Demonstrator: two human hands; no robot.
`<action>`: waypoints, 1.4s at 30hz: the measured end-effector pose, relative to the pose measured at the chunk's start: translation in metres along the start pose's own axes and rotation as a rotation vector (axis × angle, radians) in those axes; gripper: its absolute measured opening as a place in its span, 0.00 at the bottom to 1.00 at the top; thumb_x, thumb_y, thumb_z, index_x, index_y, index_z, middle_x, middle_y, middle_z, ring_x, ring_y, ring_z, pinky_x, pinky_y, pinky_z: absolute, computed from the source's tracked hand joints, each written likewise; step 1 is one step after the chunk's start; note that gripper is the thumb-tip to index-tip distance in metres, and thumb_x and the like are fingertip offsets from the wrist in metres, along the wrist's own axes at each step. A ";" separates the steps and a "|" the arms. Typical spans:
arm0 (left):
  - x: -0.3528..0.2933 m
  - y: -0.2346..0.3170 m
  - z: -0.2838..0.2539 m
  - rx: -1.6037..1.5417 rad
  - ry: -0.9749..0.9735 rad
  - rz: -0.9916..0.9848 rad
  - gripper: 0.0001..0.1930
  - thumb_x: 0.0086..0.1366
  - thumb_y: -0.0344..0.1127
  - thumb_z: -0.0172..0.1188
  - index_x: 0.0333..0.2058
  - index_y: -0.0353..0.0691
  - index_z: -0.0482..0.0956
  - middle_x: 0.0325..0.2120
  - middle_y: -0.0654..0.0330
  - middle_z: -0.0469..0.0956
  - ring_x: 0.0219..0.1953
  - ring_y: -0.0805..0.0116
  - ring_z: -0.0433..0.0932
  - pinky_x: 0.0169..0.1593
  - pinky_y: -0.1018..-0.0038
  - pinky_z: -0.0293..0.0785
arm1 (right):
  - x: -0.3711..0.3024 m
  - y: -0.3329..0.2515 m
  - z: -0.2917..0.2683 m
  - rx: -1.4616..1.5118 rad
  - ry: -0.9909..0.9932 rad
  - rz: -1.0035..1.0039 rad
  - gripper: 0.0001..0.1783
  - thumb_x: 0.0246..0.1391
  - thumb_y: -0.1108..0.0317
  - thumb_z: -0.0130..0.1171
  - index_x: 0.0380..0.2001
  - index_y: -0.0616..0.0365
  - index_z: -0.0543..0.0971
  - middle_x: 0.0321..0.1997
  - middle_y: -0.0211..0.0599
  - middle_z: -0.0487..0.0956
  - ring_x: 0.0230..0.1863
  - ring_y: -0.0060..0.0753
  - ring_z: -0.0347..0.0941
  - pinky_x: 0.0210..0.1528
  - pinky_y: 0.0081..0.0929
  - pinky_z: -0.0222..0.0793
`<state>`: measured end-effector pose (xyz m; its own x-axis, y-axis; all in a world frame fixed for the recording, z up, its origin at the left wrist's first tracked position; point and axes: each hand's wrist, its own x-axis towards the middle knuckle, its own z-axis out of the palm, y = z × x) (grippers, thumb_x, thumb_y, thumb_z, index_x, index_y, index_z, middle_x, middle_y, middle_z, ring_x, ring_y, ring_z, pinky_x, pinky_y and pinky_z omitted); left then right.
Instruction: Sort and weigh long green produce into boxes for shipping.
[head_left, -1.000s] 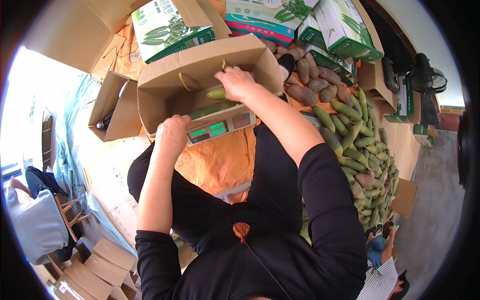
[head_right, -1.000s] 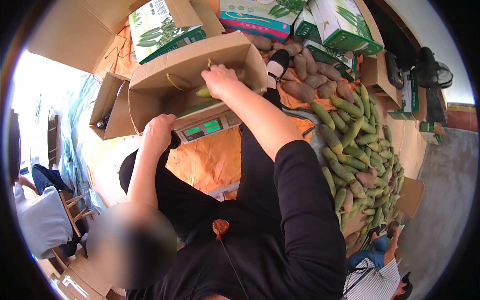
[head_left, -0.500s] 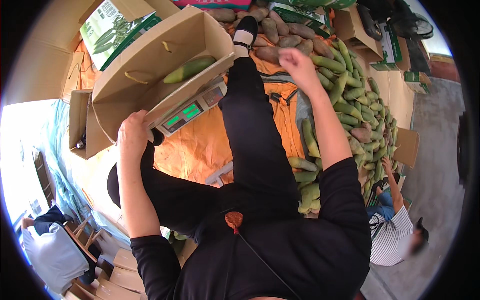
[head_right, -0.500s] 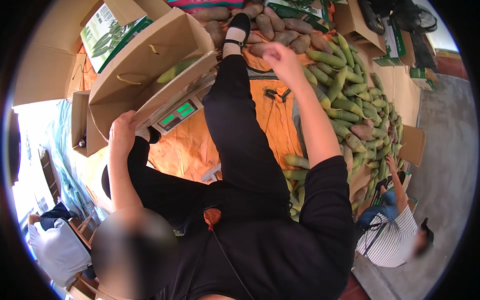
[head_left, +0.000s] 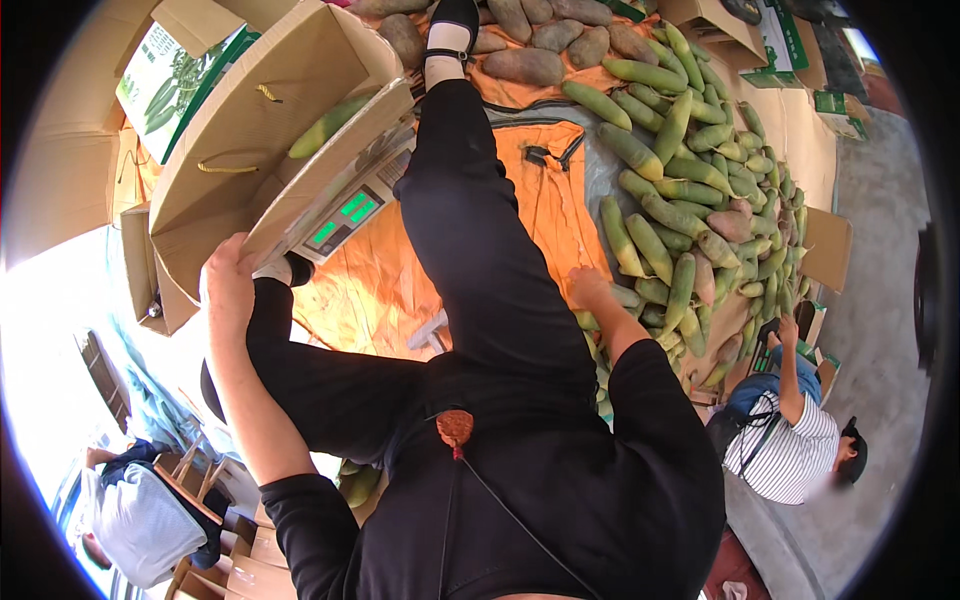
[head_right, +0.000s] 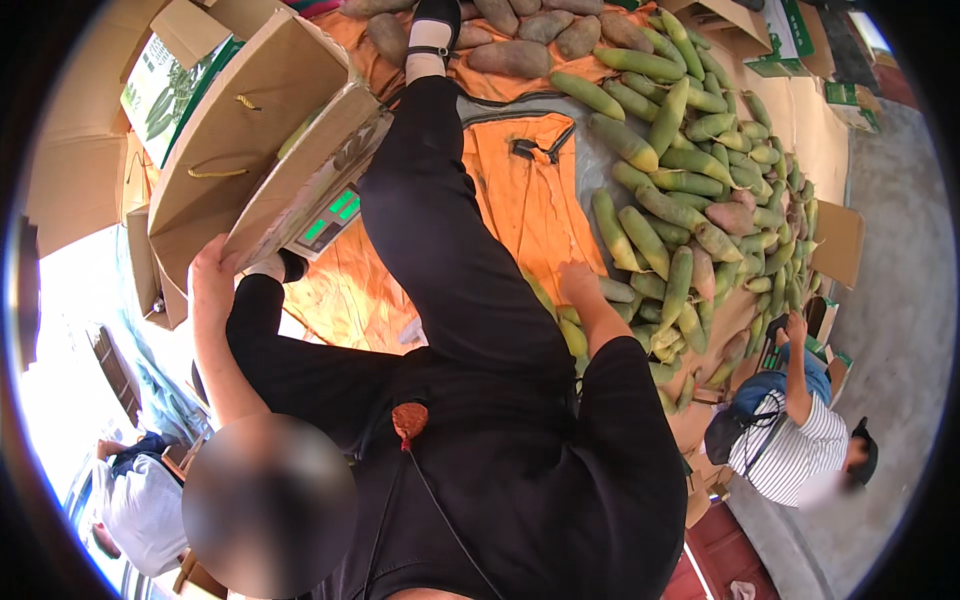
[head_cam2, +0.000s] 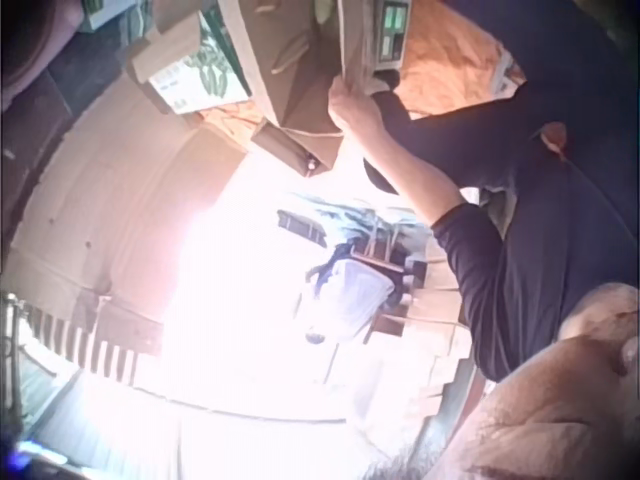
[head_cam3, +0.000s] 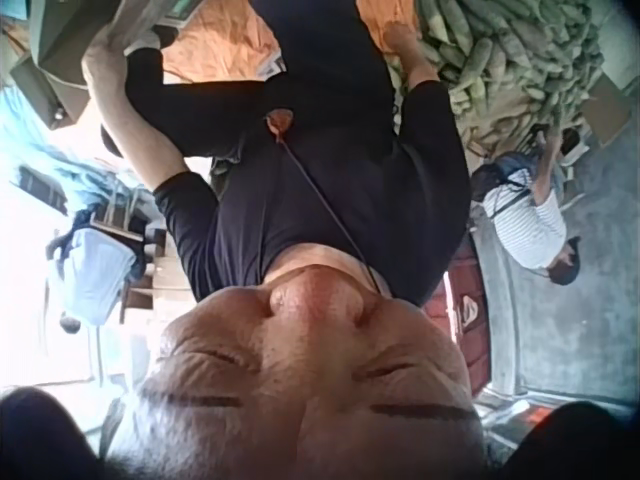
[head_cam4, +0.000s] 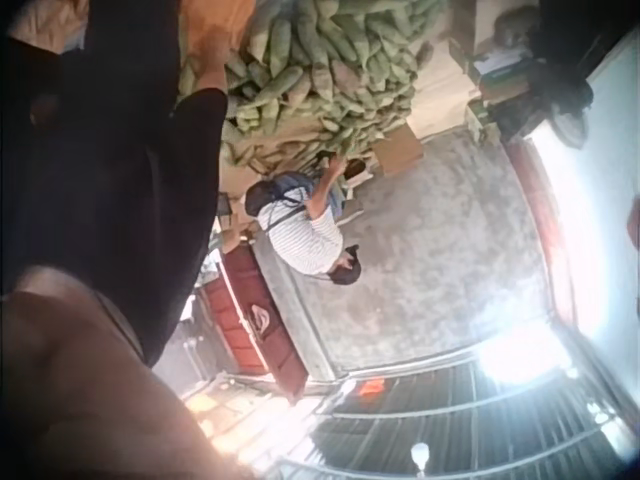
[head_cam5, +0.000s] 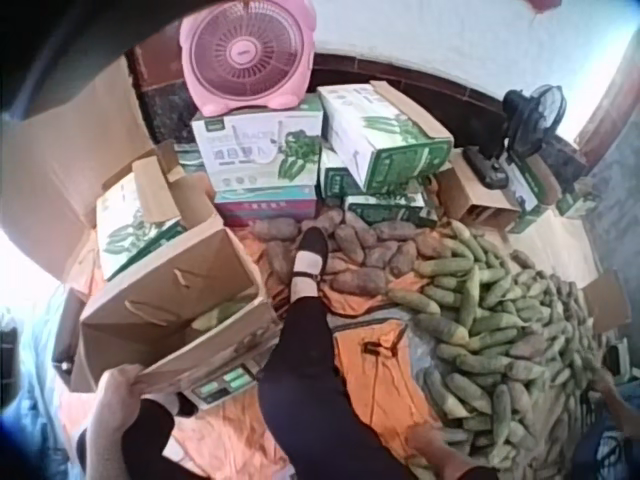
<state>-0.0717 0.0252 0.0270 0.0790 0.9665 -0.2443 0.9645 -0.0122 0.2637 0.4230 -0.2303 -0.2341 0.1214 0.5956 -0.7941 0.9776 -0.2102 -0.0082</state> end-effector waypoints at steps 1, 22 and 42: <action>-0.001 -0.001 0.000 0.007 -0.003 -0.002 0.15 0.55 0.24 0.54 0.42 0.34 0.77 0.37 0.45 0.78 0.42 0.47 0.77 0.46 0.62 0.71 | -0.005 -0.010 0.000 0.005 -0.004 -0.005 0.17 0.52 0.66 0.51 0.46 0.52 0.75 0.48 0.42 0.76 0.53 0.49 0.71 0.53 0.39 0.69; -0.003 0.009 0.000 -0.055 -0.014 -0.068 0.11 0.58 0.24 0.53 0.39 0.38 0.78 0.36 0.50 0.77 0.42 0.49 0.75 0.47 0.62 0.70 | 0.025 -0.010 0.024 0.036 -0.063 0.130 0.14 0.56 0.64 0.47 0.40 0.54 0.80 0.40 0.39 0.82 0.47 0.45 0.76 0.48 0.45 0.69; -0.004 -0.003 0.004 -0.074 0.064 0.029 0.15 0.47 0.16 0.53 0.35 0.36 0.78 0.32 0.50 0.77 0.40 0.47 0.76 0.44 0.60 0.73 | 0.022 0.066 -0.054 0.737 0.546 0.327 0.09 0.51 0.69 0.50 0.27 0.57 0.80 0.25 0.39 0.79 0.28 0.34 0.76 0.31 0.32 0.69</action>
<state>-0.0744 0.0205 0.0236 0.0883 0.9804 -0.1762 0.9408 -0.0239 0.3382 0.4994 -0.1894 -0.2197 0.6120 0.6603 -0.4353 0.5518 -0.7508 -0.3632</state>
